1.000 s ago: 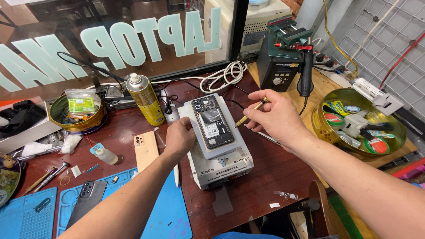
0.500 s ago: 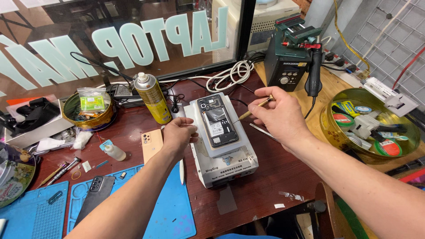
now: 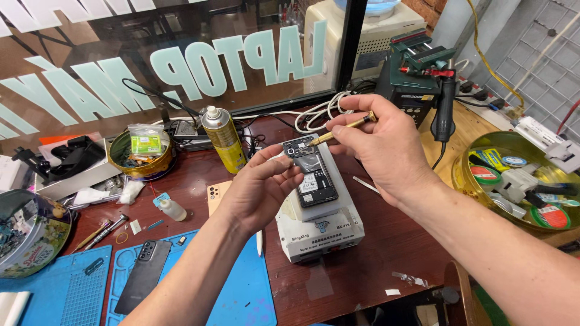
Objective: The person uses a wooden stick to repeatedly press and scrape the internal components of a disassembled smartphone placed on a white box. The person then picks up a small black rectangular component and places it onto the phone's motherboard before continuing to press internal parts with the stick.
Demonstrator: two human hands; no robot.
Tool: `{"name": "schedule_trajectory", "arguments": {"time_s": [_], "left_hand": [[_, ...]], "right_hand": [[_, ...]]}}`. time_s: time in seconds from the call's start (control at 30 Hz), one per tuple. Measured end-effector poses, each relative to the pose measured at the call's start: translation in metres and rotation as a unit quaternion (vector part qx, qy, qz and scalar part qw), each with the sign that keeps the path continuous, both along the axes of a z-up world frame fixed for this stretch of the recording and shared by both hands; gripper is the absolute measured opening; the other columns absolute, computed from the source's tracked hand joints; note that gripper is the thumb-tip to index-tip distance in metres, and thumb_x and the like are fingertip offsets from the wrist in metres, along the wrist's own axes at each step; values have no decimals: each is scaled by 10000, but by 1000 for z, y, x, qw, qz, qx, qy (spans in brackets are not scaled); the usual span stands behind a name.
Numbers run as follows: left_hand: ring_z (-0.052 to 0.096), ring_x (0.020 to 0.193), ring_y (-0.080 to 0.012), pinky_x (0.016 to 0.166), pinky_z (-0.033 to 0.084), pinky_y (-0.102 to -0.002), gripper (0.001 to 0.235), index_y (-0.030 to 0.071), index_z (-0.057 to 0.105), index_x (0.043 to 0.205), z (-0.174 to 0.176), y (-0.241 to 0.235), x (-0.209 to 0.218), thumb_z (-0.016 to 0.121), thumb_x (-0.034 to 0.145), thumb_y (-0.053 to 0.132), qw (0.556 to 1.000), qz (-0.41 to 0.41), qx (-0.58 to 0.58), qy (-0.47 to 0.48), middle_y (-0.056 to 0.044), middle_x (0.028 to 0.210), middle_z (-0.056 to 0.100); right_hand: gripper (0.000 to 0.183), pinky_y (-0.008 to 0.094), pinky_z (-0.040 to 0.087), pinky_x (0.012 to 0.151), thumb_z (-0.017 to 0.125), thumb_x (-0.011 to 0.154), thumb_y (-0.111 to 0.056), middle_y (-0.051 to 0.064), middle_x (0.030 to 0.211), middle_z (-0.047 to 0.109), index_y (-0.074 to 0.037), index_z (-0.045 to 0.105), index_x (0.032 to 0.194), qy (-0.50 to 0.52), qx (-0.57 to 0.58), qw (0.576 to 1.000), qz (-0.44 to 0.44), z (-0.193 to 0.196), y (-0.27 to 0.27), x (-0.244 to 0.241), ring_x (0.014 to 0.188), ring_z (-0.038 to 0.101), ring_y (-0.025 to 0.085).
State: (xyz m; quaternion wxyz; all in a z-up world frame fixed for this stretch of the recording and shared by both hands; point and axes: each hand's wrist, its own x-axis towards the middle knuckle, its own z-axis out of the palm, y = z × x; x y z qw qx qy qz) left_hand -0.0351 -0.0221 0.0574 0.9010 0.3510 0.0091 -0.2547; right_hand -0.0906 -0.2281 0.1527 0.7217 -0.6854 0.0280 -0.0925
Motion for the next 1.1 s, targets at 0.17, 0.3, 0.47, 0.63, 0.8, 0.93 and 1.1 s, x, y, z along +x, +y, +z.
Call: {"name": "schedule_trajectory", "arguments": {"time_s": [0.17, 0.3, 0.47, 0.63, 0.8, 0.93, 1.1], "left_hand": [[675, 904, -215, 890, 595, -376, 436, 70, 499, 1283, 16, 1, -6, 675, 888, 19, 999, -12, -43, -2, -114, 1046, 666], [689, 922, -213, 903, 602, -369, 390, 61, 546, 1261, 14, 0, -6, 690, 899, 40, 999, -18, -44, -14, -100, 1021, 678], [687, 924, -207, 897, 592, -365, 311, 55, 558, 1223, 10, 2, -5, 679, 937, 75, 997, -40, -50, -48, -103, 1026, 692], [678, 920, -194, 889, 588, -364, 304, 42, 553, 1228, 10, 3, -6, 671, 949, 69, 996, -44, -34, -65, -96, 1026, 691], [680, 907, -199, 876, 589, -366, 304, 39, 557, 1229, 11, 2, -6, 670, 947, 63, 996, -47, -20, -70, -104, 1002, 686], [685, 876, -200, 852, 589, -364, 293, 42, 556, 1215, 10, 2, -5, 671, 945, 58, 996, -48, -3, -74, -96, 966, 692], [698, 825, -203, 809, 591, -363, 281, 27, 558, 1185, 6, -1, 1, 668, 927, 32, 987, -70, 60, -134, -94, 911, 702]], "right_hand": [[393, 280, 638, 762, 654, 917, 2, 118, 1066, 682, 32, 559, 1297, -44, 32, 998, 19, 6, 1, 1, 934, 706, 153], [381, 277, 637, 749, 651, 920, -12, 110, 1058, 678, 33, 559, 1287, -37, 36, 998, 23, 6, 3, -1, 932, 715, 161], [372, 262, 619, 733, 670, 915, -21, 88, 1036, 669, 30, 571, 1271, -27, -2, 999, 21, 5, 6, -3, 865, 713, 157], [369, 263, 622, 733, 673, 915, -33, 82, 1029, 671, 22, 569, 1265, -20, -2, 1000, 19, 5, 8, -4, 838, 718, 143], [371, 263, 644, 746, 671, 916, -37, 82, 1035, 674, 24, 563, 1266, -24, -7, 999, 21, 5, 7, -4, 888, 719, 113], [367, 265, 631, 723, 683, 909, -47, 77, 1011, 689, 20, 581, 1255, -16, -26, 999, 23, 6, 5, -5, 853, 721, 122], [398, 260, 655, 712, 701, 873, -58, 66, 974, 723, -26, 625, 1262, -17, -166, 985, 49, 15, -3, 1, 821, 728, 119]]}}
